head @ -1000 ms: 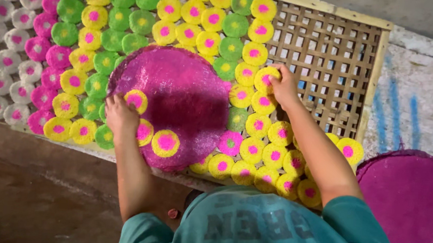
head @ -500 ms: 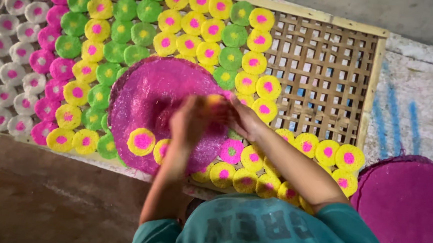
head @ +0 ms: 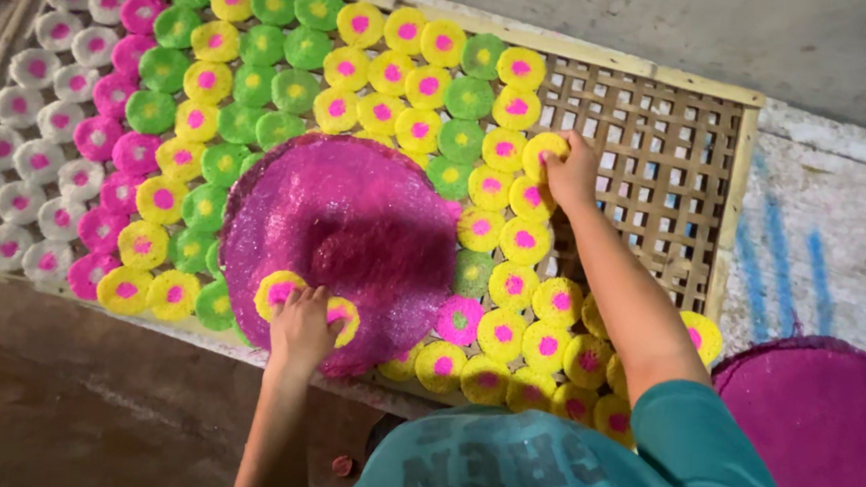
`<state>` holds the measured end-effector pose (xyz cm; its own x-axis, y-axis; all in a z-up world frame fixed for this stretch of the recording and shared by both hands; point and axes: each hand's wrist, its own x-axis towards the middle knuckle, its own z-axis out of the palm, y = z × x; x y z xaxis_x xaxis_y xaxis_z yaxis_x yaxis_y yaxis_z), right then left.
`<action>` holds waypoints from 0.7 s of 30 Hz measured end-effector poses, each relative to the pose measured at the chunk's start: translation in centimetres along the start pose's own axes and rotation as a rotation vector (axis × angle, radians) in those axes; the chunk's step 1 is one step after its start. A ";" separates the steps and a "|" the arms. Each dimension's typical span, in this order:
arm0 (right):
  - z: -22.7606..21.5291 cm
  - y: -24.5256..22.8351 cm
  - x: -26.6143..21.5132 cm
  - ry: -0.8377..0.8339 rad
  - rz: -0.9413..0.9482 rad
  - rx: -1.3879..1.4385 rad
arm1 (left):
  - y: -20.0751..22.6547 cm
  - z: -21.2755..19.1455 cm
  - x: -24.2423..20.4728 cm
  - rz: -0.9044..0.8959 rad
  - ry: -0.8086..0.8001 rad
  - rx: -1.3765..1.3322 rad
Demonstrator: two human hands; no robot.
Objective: The person repeatedly picks up small, colorful, flower-shaped discs from a pink tray and places them onto a wooden lattice drying rack. They arrange the discs in neat rows, filling the available space on the rack with items in various colors including yellow, green, pink, and white.
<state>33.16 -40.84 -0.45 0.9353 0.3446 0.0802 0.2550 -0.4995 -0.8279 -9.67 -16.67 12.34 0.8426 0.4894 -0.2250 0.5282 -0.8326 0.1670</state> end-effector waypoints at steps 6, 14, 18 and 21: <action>-1.7 -5.5 -1.0 0.273 -0.459 -0.370 | 1.0 -5.6 2.9 0.112 -0.100 -0.583; 1.3 -13.2 -8.9 -0.770 0.613 0.701 | 12.4 -5.6 9.2 0.254 0.283 -0.722; 2.3 -8.6 -4.1 -0.536 0.653 1.022 | 8.8 -2.0 9.5 0.285 0.102 -1.868; 0.5 -2.8 3.2 -0.221 0.613 0.893 | -0.3 -0.3 6.6 -0.071 0.437 -0.412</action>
<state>35.30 -37.97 1.90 0.7558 0.4137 -0.5076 -0.5884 0.0888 -0.8037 -4.25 -13.14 11.10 0.7231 0.6739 0.1517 0.5085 -0.6679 0.5434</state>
